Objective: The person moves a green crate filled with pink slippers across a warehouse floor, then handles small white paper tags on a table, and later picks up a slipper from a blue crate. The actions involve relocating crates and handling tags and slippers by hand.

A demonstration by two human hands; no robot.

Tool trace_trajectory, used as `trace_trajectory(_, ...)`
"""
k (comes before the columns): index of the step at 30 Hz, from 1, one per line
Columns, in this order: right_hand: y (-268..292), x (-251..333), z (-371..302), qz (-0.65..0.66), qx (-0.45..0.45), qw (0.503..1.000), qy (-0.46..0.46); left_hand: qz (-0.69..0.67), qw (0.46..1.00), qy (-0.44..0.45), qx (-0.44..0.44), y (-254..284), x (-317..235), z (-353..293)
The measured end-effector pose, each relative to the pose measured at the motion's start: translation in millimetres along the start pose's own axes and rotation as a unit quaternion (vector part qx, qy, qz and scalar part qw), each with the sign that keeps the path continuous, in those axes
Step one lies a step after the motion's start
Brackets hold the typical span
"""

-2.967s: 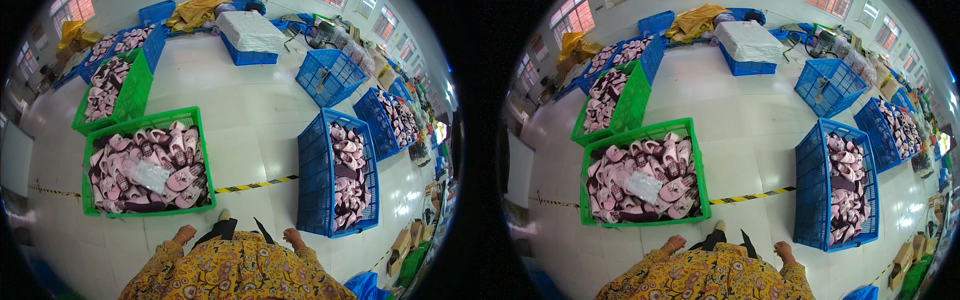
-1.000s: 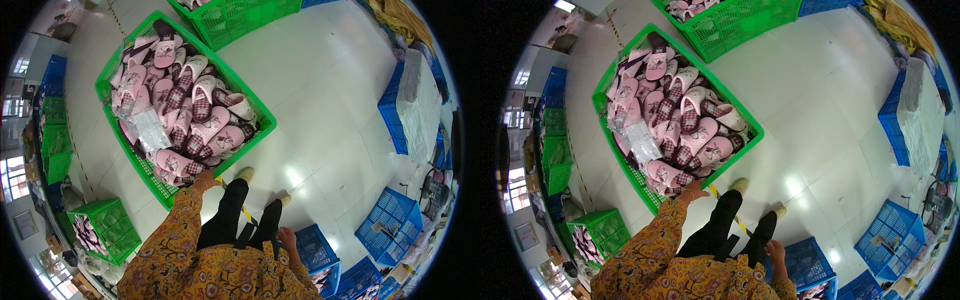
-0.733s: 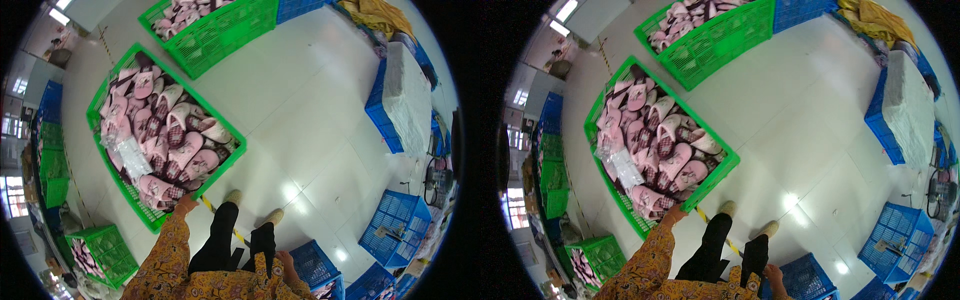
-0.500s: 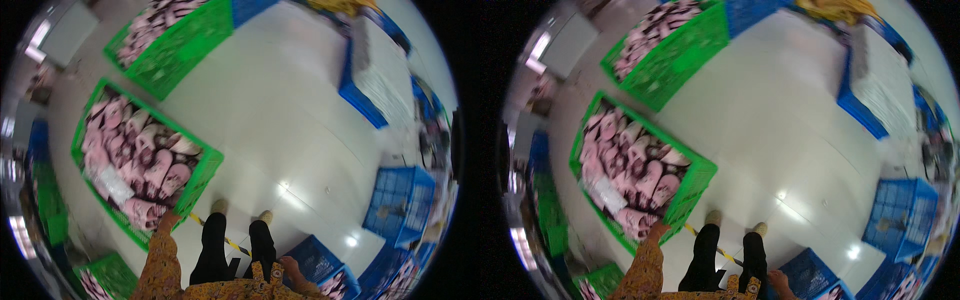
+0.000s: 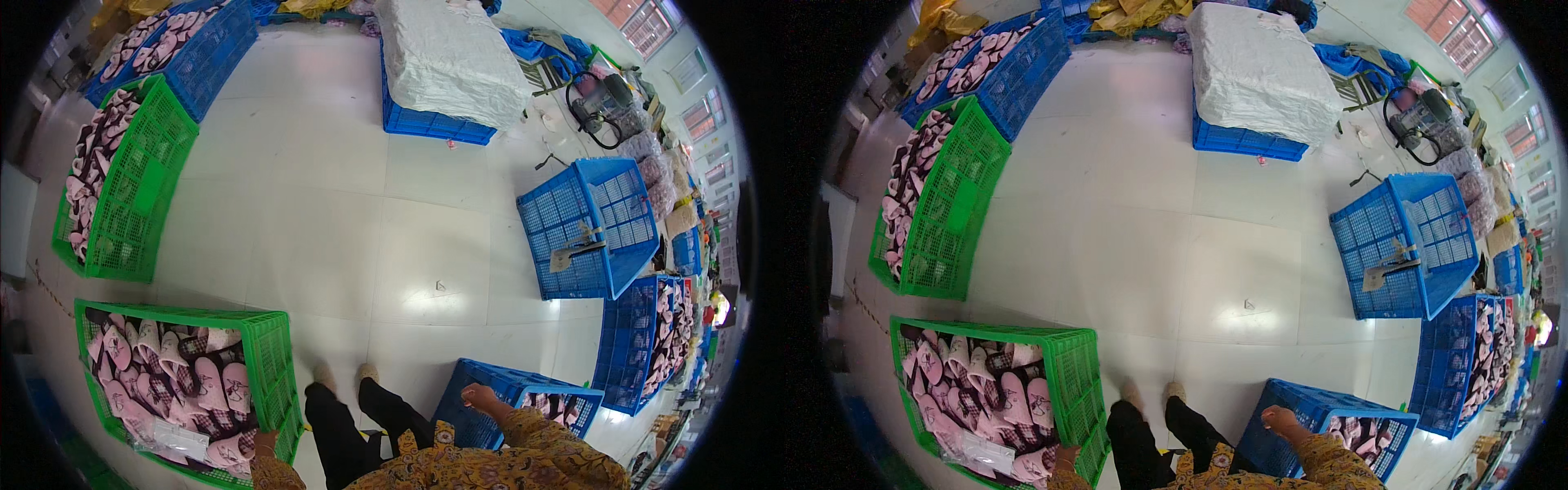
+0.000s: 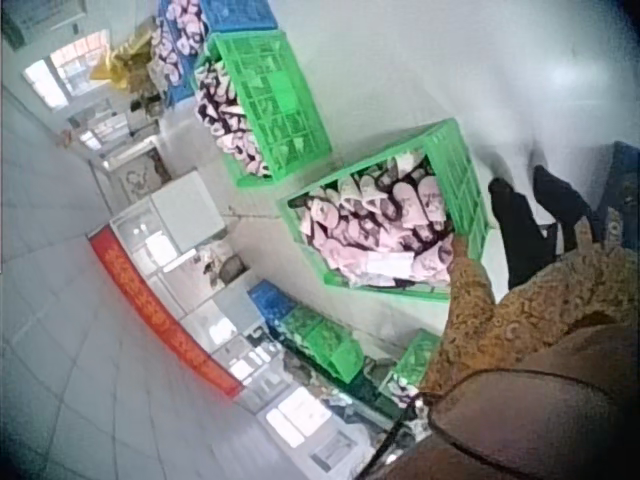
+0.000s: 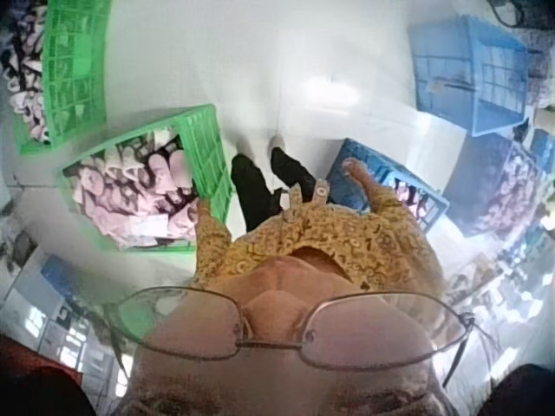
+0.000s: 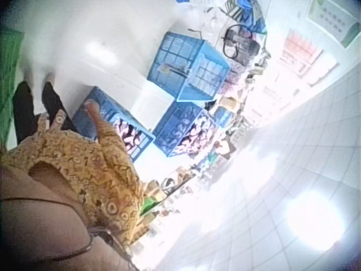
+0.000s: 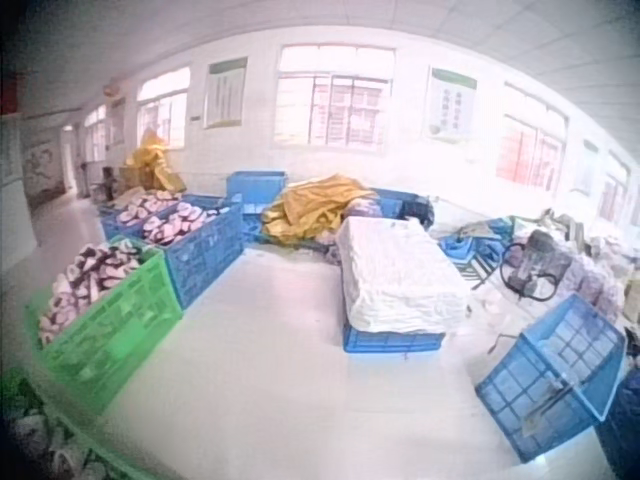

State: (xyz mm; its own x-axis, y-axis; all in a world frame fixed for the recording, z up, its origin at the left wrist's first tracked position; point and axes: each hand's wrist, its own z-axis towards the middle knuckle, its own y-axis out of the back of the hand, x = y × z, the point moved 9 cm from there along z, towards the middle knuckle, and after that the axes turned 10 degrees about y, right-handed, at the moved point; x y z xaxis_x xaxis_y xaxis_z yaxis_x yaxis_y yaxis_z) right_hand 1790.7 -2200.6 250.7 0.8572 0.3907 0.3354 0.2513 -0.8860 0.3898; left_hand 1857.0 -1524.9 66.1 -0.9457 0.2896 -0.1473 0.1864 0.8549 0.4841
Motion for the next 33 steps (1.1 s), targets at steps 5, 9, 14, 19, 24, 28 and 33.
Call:
trace_trajectory(5,30.7,-8.5,11.5,0.001,-0.022,0.999,-0.028,0.033,0.999,-0.008,0.023,-10.6,-10.7,-27.0)
trace_trajectory(9,26.1,35.6,17.7,0.026,0.001,0.999,-0.047,0.077,0.996,-0.028,0.024,-7.9,-32.9,-50.3)
trace_trajectory(14,37.4,73.8,108.3,-0.163,0.083,0.973,0.14,-0.031,0.998,0.039,0.039,-28.3,-44.3,-39.4)
trace_trajectory(19,69.0,128.3,128.8,-0.075,0.032,0.968,0.237,0.044,0.995,0.083,0.039,-48.3,-104.4,-58.4)
trace_trajectory(24,105.5,170.8,103.7,-0.067,0.07,0.991,0.096,-0.1,0.987,0.121,0.028,-53.8,-154.5,-87.1)
trace_trajectory(28,176.5,135.5,126.9,-0.1,0.074,0.988,0.094,-0.102,0.988,0.12,0.004,-56.2,-163.5,-71.5)
trace_trajectory(33,292.4,141.7,169.4,-0.333,0.103,0.924,0.154,-0.161,0.979,0.114,-0.051,-73.3,-188.0,-65.5)
